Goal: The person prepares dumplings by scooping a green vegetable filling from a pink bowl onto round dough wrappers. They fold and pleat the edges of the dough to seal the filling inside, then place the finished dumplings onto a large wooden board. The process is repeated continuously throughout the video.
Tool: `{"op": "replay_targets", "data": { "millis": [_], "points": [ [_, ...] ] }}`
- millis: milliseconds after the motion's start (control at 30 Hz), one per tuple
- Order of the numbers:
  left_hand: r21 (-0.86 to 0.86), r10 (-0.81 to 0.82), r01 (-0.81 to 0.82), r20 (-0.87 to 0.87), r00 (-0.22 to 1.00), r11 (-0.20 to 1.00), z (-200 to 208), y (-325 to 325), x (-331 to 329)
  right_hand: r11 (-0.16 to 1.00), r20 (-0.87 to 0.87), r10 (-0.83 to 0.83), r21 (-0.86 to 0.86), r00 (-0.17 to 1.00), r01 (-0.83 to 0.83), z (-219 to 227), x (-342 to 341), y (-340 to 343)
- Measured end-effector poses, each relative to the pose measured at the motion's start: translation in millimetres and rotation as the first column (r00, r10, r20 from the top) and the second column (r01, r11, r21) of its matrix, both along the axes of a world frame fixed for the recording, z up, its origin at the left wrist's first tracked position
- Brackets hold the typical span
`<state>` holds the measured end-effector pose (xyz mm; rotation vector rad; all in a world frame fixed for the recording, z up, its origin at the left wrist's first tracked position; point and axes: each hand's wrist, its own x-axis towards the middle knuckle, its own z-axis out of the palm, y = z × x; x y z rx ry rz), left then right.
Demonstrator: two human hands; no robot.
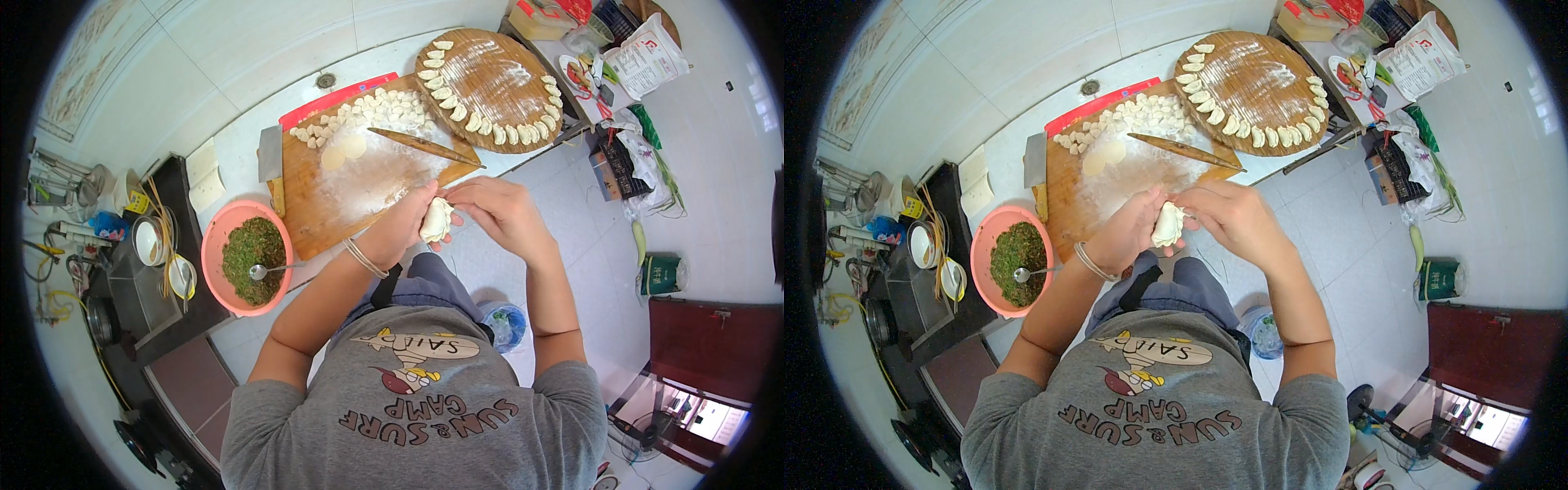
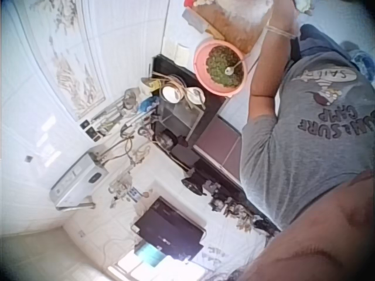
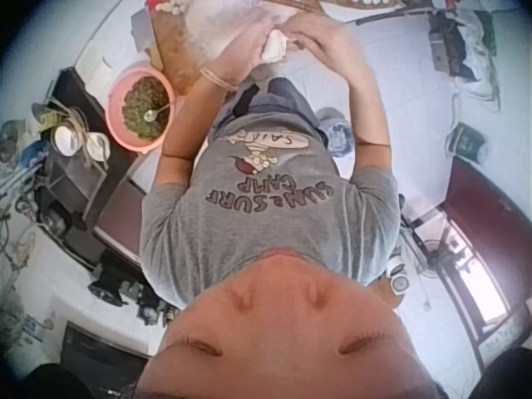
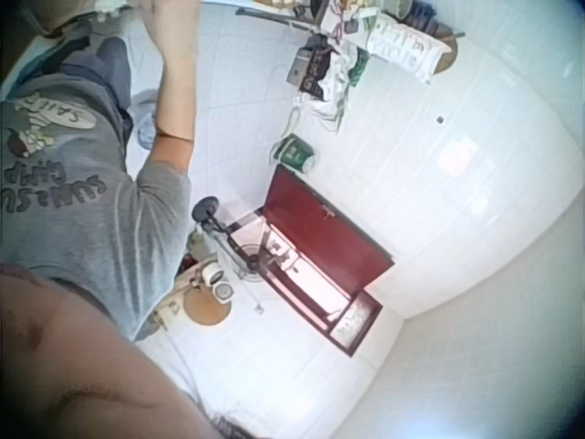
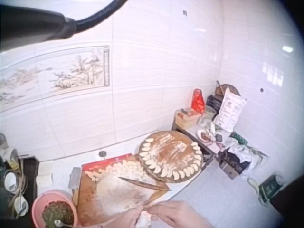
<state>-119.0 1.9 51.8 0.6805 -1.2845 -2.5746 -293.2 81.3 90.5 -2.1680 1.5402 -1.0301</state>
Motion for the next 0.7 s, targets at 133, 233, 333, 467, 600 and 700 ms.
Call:
{"op": "replay_targets", "data": {
  "millis": [133,233,333,467,600,700],
  "points": [
    [0.046,-0.056,0.057,-0.026,0.998,0.997,6.7,-2.9,4.3,0.987,-0.04,0.127,-0.099,0.991,-0.13,0.8,-4.4,-11.2],
    [0.037,-0.095,0.096,-0.025,0.995,0.995,4.4,-6.8,7.9,0.979,-0.07,0.169,-0.107,0.983,-0.176,0.5,0.9,-16.0],
    [0.045,-0.122,0.122,-0.006,0.993,0.992,0.0,-12.6,13.1,0.974,-0.126,0.197,-0.091,0.972,-0.21,3.4,9.0,-20.6],
    [0.035,-0.134,0.133,0.018,0.991,0.99,-1.2,-20.5,23.0,0.973,-0.152,0.213,-0.057,0.965,-0.223,1.0,19.3,-28.0],
    [0.07,-0.145,0.143,0.024,0.989,0.987,-9.2,-30.7,31.8,0.981,-0.141,0.195,0.027,0.971,-0.193,-3.7,30.4,-35.1],
    [0.093,-0.161,0.157,0.037,0.986,0.983,-16.5,-39.0,34.8,0.987,-0.161,0.16,0.053,0.974,-0.154,-6.2,40.8,-44.1]
  ]
}}
